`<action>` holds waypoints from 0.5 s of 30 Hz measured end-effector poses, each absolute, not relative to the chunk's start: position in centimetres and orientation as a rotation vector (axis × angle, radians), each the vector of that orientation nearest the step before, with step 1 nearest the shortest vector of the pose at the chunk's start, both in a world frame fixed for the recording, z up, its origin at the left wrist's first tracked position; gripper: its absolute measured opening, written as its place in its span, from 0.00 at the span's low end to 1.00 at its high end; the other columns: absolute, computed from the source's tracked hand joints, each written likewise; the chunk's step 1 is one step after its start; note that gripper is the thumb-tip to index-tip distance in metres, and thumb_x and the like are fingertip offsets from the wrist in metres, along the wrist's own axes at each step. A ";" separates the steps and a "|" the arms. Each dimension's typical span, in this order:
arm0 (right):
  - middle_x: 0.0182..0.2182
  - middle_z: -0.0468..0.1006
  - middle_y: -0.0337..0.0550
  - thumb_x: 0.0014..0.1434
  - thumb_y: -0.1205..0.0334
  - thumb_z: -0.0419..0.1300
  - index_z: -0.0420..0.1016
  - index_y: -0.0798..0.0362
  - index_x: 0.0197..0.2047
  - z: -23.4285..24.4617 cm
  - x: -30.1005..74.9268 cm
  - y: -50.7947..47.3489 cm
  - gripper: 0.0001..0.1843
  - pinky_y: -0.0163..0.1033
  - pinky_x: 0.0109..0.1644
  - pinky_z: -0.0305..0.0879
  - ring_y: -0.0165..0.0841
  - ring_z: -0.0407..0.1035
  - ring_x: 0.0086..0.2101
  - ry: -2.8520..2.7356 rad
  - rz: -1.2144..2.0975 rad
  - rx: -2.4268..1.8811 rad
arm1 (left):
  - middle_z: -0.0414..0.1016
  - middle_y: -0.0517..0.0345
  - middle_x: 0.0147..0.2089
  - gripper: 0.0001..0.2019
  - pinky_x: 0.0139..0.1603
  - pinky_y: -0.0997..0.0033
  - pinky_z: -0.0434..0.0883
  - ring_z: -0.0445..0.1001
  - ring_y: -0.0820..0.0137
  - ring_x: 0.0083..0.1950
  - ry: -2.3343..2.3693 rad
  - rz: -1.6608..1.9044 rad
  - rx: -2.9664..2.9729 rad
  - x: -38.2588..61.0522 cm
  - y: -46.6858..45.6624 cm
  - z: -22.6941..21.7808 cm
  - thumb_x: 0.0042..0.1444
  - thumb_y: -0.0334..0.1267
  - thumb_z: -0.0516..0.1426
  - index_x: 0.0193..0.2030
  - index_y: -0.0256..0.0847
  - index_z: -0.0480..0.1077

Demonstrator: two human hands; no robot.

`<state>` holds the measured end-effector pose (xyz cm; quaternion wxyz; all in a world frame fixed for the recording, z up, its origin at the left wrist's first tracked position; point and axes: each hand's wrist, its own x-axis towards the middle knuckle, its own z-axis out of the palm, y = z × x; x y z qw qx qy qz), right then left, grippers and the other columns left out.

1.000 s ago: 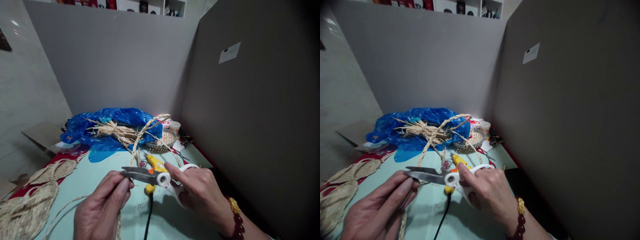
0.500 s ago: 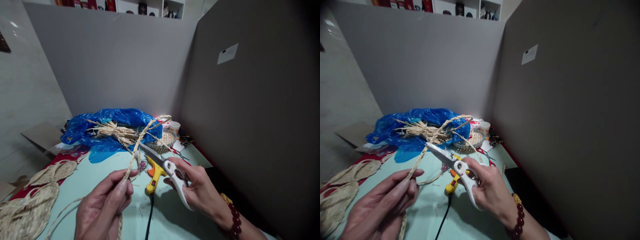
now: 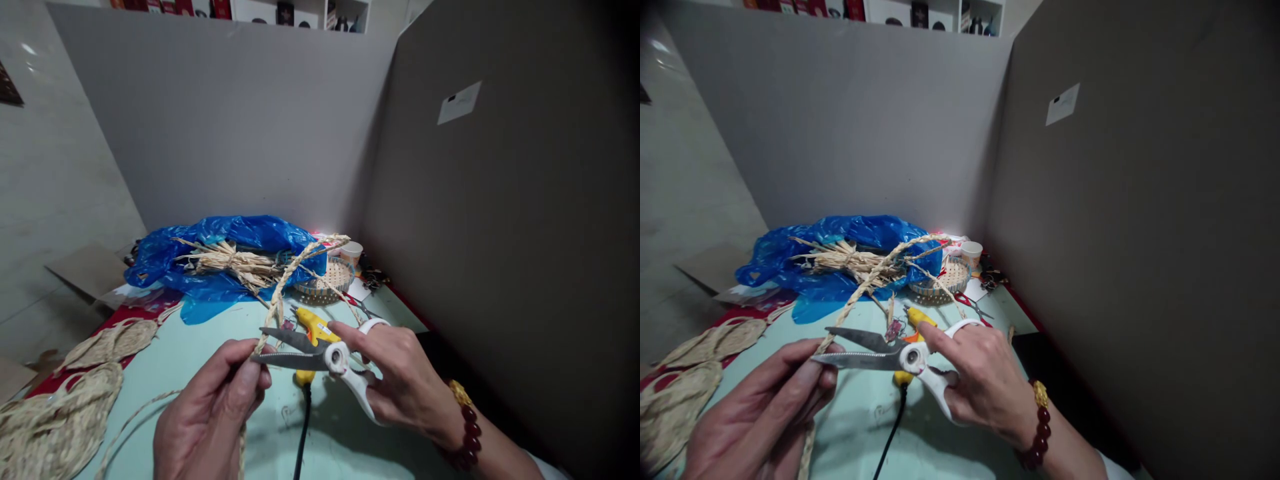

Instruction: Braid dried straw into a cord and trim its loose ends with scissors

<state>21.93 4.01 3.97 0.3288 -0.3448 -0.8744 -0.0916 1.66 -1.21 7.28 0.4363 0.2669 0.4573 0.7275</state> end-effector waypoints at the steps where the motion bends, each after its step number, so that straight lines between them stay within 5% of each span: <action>1: 0.22 0.69 0.36 0.59 0.62 0.53 0.66 0.54 0.57 3.9 21.9 4.0 0.23 0.38 0.27 0.50 0.31 0.61 0.22 -2.283 -0.259 -0.904 | 0.81 0.66 0.29 0.17 0.30 0.88 0.74 0.75 0.77 0.27 1.149 1.819 0.677 1.6 -1.2 7.1 0.29 0.46 0.74 0.29 0.49 0.81; 15: 0.18 0.61 0.31 0.52 0.72 0.49 0.66 0.56 0.56 4.1 22.0 3.8 0.27 0.37 0.25 0.47 0.29 0.54 0.19 -2.226 -0.390 -0.850 | 0.78 0.67 0.31 0.06 0.28 0.88 0.72 0.73 0.78 0.27 1.196 1.891 0.874 1.4 -1.3 6.0 0.43 0.40 0.69 0.31 0.50 0.81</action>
